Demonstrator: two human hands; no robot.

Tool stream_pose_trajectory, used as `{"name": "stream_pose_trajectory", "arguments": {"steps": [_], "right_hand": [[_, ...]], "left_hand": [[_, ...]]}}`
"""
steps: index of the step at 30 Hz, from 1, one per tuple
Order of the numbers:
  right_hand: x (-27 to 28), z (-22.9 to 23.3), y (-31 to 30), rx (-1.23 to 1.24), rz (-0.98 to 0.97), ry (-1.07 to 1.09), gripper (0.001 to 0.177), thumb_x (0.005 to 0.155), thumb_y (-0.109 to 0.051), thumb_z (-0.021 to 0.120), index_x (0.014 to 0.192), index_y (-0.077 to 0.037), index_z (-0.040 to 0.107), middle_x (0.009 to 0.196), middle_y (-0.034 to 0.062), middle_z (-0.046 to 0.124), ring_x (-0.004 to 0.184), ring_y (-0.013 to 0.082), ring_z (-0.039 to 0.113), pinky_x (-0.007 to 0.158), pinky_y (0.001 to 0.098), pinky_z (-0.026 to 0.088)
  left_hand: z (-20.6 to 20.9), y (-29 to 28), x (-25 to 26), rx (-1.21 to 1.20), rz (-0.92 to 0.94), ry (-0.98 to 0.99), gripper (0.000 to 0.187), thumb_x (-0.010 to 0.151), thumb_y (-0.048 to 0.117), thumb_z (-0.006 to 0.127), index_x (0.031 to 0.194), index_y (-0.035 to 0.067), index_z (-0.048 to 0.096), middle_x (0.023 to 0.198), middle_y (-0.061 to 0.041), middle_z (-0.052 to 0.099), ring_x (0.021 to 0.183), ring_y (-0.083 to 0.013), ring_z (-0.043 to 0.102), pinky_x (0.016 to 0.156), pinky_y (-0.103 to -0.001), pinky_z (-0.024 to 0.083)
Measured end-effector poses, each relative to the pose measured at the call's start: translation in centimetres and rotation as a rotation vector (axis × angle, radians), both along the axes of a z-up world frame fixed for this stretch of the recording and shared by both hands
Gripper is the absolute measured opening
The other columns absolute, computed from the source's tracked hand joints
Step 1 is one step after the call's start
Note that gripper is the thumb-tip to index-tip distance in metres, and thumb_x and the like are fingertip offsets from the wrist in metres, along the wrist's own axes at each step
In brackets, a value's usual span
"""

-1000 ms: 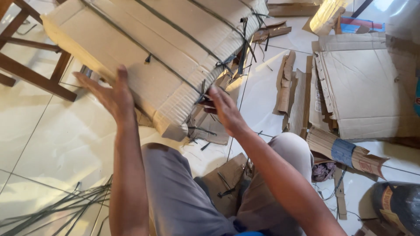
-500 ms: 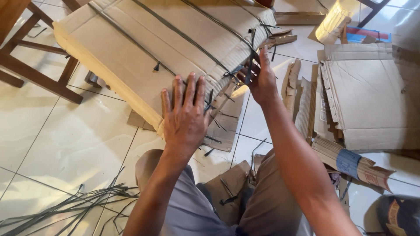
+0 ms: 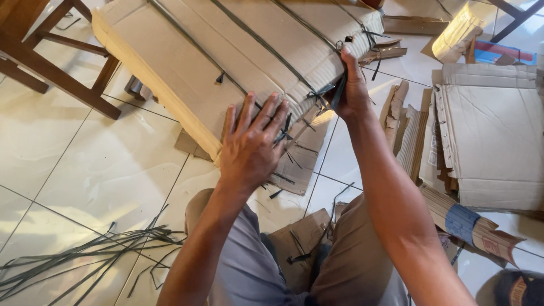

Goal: Packaging a wooden chair using cardboard sheets and plastic straps

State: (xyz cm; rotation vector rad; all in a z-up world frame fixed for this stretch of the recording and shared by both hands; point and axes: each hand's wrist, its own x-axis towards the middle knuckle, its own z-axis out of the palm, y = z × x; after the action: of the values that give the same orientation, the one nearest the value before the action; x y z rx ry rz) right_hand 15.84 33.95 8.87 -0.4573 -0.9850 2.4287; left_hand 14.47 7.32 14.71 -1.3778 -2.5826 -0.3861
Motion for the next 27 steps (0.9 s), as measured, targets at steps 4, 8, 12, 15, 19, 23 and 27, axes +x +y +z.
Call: {"name": "stream_pose_trajectory", "arguments": {"steps": [4,8,12,15,19,23,27], "right_hand": [[-0.1,-0.2,-1.1,0.010,-0.002,-0.001,0.060,0.078,-0.043,0.079,0.115,-0.001,0.056,0.094,0.0074,0.060,0.063,0.0125,0.059,0.051,0.0221,0.049],[-0.1,0.6,-3.5,-0.060,0.032,0.038,0.078,0.075,-0.041,0.079,0.130,0.004,0.045,0.115,0.0168,0.052,0.097,0.0260,0.060,0.073,0.0308,0.060],[-1.8,-4.2,-4.3,-0.118,-0.071,-0.059,0.064,0.080,-0.047,0.086,0.121,-0.003,0.066,0.110,0.0134,0.073,0.099,0.0293,0.071,0.093,0.0491,0.058],[-2.7,-6.9,-7.1,-0.149,-0.094,0.017,0.070,0.084,-0.045,0.088,0.134,-0.005,0.059,0.121,0.0137,0.062,0.114,0.0320,0.061,0.108,0.0592,0.044],[-2.2,-8.0,-10.3,-0.177,-0.103,0.017,0.068,0.084,-0.041,0.091,0.133,-0.010,0.055,0.122,0.0084,0.058,0.117,0.0285,0.057,0.109,0.0574,0.042],[-2.3,-10.1,-11.2,-0.202,-0.092,0.083,0.069,0.086,-0.037,0.092,0.134,-0.011,0.049,0.125,0.0062,0.054,0.121,0.0288,0.054,0.109,0.0602,0.042],[-0.6,-9.4,-11.3,-0.158,-0.050,0.070,0.063,0.088,-0.036,0.089,0.133,-0.014,0.051,0.125,0.0045,0.058,0.119,0.0308,0.061,0.107,0.0577,0.047]], "left_hand": [[-0.2,-1.1,-1.3,0.039,-0.036,-0.005,0.065,0.093,0.044,0.068,0.152,0.026,0.048,0.162,0.002,0.041,0.152,-0.0356,0.028,0.122,-0.063,0.019],[-0.1,-3.5,-3.8,-0.026,-0.055,0.062,0.067,0.089,0.046,0.069,0.151,0.031,0.048,0.162,0.006,0.041,0.153,-0.0303,0.025,0.124,-0.056,0.020],[-0.7,-7.3,-7.7,0.072,-0.150,0.213,0.073,0.071,0.044,0.086,0.140,0.035,0.066,0.157,0.001,0.053,0.147,-0.0417,0.040,0.115,-0.057,0.040],[-0.4,-10.0,-10.3,0.108,-0.163,0.175,0.077,0.068,0.047,0.086,0.141,0.034,0.066,0.155,-0.003,0.056,0.147,-0.0445,0.040,0.114,-0.059,0.040],[-0.5,-12.6,-13.0,0.058,-0.131,0.229,0.079,0.065,0.055,0.084,0.140,0.038,0.066,0.156,0.002,0.057,0.147,-0.0417,0.044,0.117,-0.056,0.040],[-0.6,-13.7,-14.3,0.013,-0.050,0.142,0.083,0.068,0.063,0.078,0.147,0.046,0.056,0.160,0.010,0.050,0.148,-0.0344,0.044,0.122,-0.056,0.033],[-1.0,-13.9,-14.3,-0.009,-0.007,0.061,0.087,0.069,0.060,0.077,0.150,0.049,0.049,0.161,0.011,0.045,0.150,-0.0317,0.039,0.124,-0.060,0.027]]}}
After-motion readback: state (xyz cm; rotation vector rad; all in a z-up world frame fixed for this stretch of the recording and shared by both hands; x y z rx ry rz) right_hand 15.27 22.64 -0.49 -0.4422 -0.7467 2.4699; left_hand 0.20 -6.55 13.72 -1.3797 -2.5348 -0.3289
